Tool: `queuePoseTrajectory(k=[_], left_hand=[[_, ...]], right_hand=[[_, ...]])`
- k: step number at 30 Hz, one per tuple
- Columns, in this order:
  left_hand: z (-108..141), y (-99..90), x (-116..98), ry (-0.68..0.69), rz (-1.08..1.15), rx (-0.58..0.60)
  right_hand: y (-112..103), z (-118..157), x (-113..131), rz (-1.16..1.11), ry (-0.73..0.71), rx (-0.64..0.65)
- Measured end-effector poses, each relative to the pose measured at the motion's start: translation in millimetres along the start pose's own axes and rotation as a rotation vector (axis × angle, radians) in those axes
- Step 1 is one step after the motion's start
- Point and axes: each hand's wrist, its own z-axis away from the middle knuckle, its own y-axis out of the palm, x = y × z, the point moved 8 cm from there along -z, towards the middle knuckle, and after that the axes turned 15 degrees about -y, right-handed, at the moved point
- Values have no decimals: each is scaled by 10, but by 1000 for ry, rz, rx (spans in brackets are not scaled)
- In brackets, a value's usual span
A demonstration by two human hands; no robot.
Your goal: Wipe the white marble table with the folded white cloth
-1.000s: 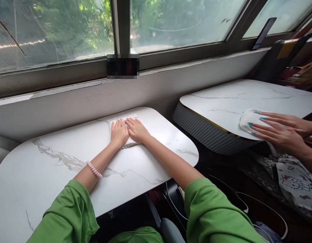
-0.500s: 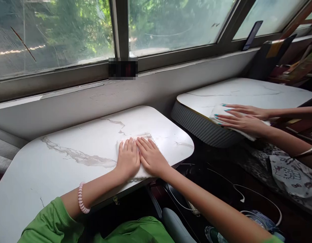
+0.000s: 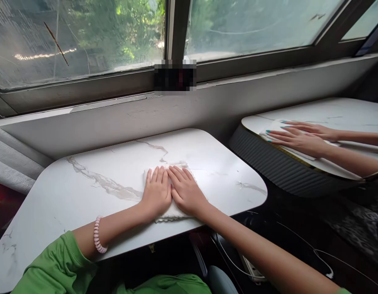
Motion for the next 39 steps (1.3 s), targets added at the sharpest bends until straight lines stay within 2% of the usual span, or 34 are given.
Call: queuePoseTrajectory(k=[4,9,12,15,19,25,30,34,39], left_hand=[[-380,-5,407,-95,-5,-33],[-1045,-31,982,-159,4,-94],[-1399,-54,1241,-173,4,-132],[-1612,-64,1376,-191,3,-165],[-1679,-52,1410,-205,16,-177],[-1579,-41,1377,-218,10,-143],[-1272,-59,1287,-237,9,-109],[-775,-85,1096,-206,-5,-85],[108,-159,756,-120,-9,-74]], right_hand=[[184,-553,-140,-55,-10,18],[467,-1356,-409,-62,23,21],[605,-1739,-559,-45,49,13],[678,-1966,-659,-41,44,-6],[694,-2029,-723,-52,39,-32],[692,-1950,-657,-37,44,37],[593,-1719,-436,-54,55,81],[456,-1283,-93,-27,43,91],[221,-545,511,31,-19,25]])
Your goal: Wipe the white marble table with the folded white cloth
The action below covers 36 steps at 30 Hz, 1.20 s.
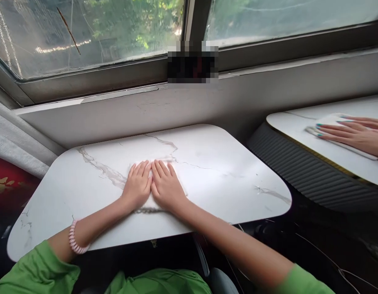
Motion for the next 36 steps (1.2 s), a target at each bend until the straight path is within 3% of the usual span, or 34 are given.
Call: queuePoseTrajectory(k=[3,6,9,13,17,23,29,32,36], left_hand=[[521,-99,-99,41,0,-19],[843,-173,-145,71,7,-36],[919,-184,-112,58,20,4],[823,-147,-10,48,33,93],[514,-78,246,-34,40,133],[-366,26,1001,-283,31,114],[-1147,-24,1577,-255,25,-11],[-1388,-2,1726,-246,12,-32],[-1498,26,1780,-235,12,-49]], right_hand=[[-141,359,365,20,-75,-19],[-236,544,612,21,-149,-27],[-246,569,681,19,-154,-18],[-175,455,672,13,-166,-3],[-11,105,577,-20,-174,49],[358,-957,282,-123,-102,93],[704,-1904,41,-169,-50,26],[805,-2138,-47,-147,-39,35],[854,-2218,-97,-126,-30,58]])
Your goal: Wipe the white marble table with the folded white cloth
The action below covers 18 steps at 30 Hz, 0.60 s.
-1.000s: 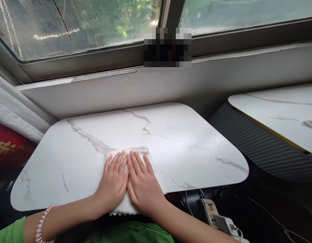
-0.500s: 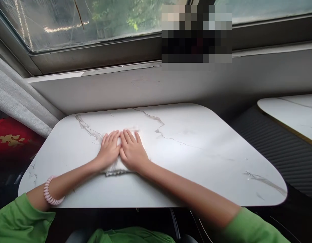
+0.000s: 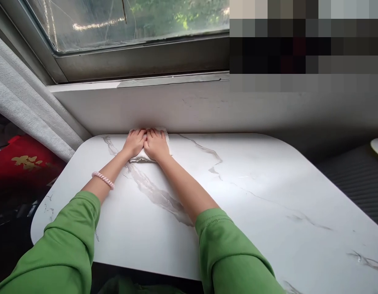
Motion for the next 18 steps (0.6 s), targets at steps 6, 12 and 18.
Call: queuePoseTrajectory(k=[6,12,18], left_hand=[[122,-17,-11,-21,-11,-3],[448,-94,-49,-63,16,5],[1107,-182,-169,-32,-3,24]], right_hand=[[-39,88,60,2,9,-7],[-115,342,248,5,-13,44],[-249,906,604,14,-14,62]])
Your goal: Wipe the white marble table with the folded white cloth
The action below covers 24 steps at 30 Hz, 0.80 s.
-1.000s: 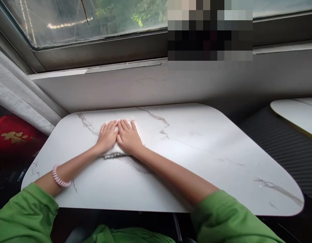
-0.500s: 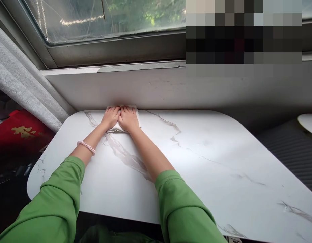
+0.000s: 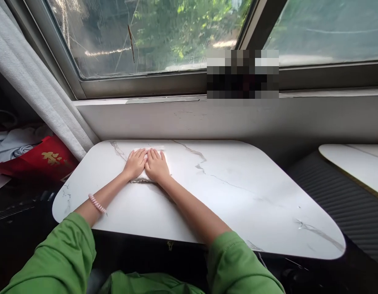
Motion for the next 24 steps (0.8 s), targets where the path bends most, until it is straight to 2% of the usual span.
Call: queuePoseTrajectory(k=[7,9,11,14,19,22,24], left_hand=[[1246,-206,-95,61,-41,-87],[1485,-266,-108,69,-50,-106],[1612,-313,-113,59,-51,-117],[1656,-348,-122,49,-44,-126],[1577,-324,-66,53,-31,-124],[1401,-294,61,49,-45,-110],[1192,-276,180,47,-55,-90]], right_hand=[[-172,935,731,-4,-143,-48],[-198,1101,880,-6,-183,-62],[-209,1185,960,-9,-203,-62],[-214,1202,985,-9,-215,-52],[-195,1097,974,-7,-245,-48],[-149,908,961,-17,-241,-40],[-108,694,921,-25,-205,-32]])
